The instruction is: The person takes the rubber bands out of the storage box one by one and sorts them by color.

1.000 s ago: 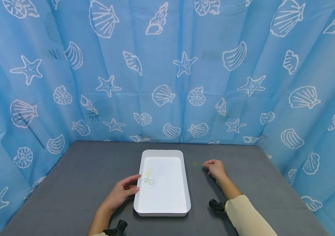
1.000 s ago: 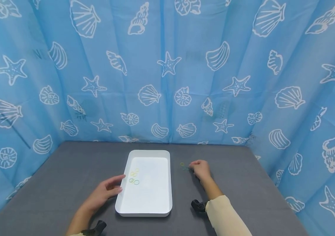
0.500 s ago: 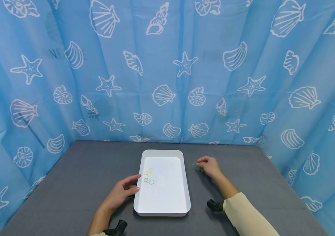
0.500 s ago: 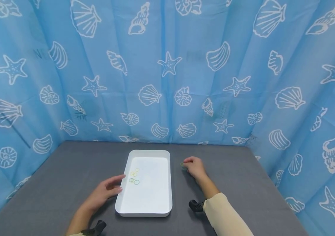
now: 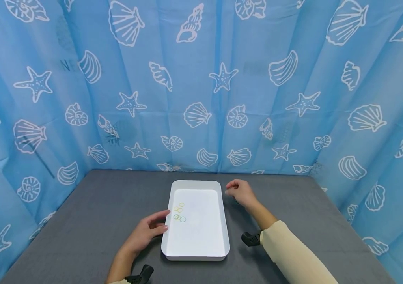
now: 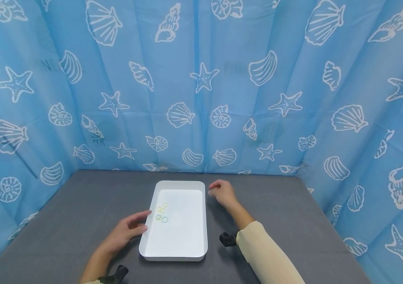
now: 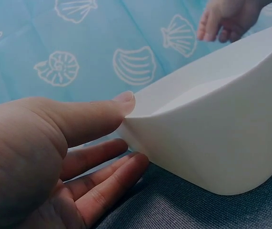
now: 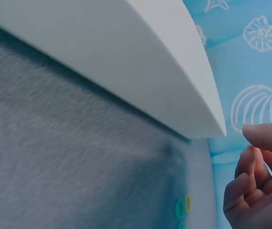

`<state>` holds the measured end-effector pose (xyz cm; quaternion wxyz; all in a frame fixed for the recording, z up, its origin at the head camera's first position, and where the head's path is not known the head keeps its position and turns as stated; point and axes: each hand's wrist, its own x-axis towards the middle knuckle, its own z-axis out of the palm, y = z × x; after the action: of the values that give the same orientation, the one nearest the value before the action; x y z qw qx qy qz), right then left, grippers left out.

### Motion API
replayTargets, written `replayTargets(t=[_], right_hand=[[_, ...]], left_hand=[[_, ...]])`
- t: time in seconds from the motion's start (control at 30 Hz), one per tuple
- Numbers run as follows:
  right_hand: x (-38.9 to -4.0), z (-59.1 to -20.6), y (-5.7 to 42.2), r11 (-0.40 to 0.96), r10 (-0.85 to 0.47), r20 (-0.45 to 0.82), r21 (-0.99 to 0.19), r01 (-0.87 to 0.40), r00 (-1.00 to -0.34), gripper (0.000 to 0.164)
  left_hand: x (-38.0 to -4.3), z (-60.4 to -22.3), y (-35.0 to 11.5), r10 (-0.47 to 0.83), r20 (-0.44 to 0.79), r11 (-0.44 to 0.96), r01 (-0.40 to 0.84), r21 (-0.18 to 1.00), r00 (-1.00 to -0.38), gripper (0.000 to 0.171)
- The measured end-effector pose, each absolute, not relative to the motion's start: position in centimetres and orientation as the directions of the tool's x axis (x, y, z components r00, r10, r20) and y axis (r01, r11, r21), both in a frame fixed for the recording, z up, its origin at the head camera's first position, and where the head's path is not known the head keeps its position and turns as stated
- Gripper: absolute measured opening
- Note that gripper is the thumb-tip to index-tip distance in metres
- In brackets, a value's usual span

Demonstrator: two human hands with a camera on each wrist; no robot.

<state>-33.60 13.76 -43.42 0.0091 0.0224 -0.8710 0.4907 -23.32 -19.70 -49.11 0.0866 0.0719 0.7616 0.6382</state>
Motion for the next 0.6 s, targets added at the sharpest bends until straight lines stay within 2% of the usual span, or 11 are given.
replayTargets(t=[0.37, 0.6], right_hand=[[-35.0, -42.6, 12.3, 0.578, -0.107, 0.058, -0.809, -0.110, -0.993, 0.011], [-35.5, -42.4, 10.8, 0.662, -0.195, 0.064, -0.727, -0.179, -0.979, 0.010]], left_hand=[[-23.4, -49.1, -19.5, 0.231, -0.037, 0.163, 0.002, 0.987, -0.972, 0.053], [-23.4, -49.2, -19.7, 0.223, -0.037, 0.168, 0.001, 0.986, -0.974, 0.053]])
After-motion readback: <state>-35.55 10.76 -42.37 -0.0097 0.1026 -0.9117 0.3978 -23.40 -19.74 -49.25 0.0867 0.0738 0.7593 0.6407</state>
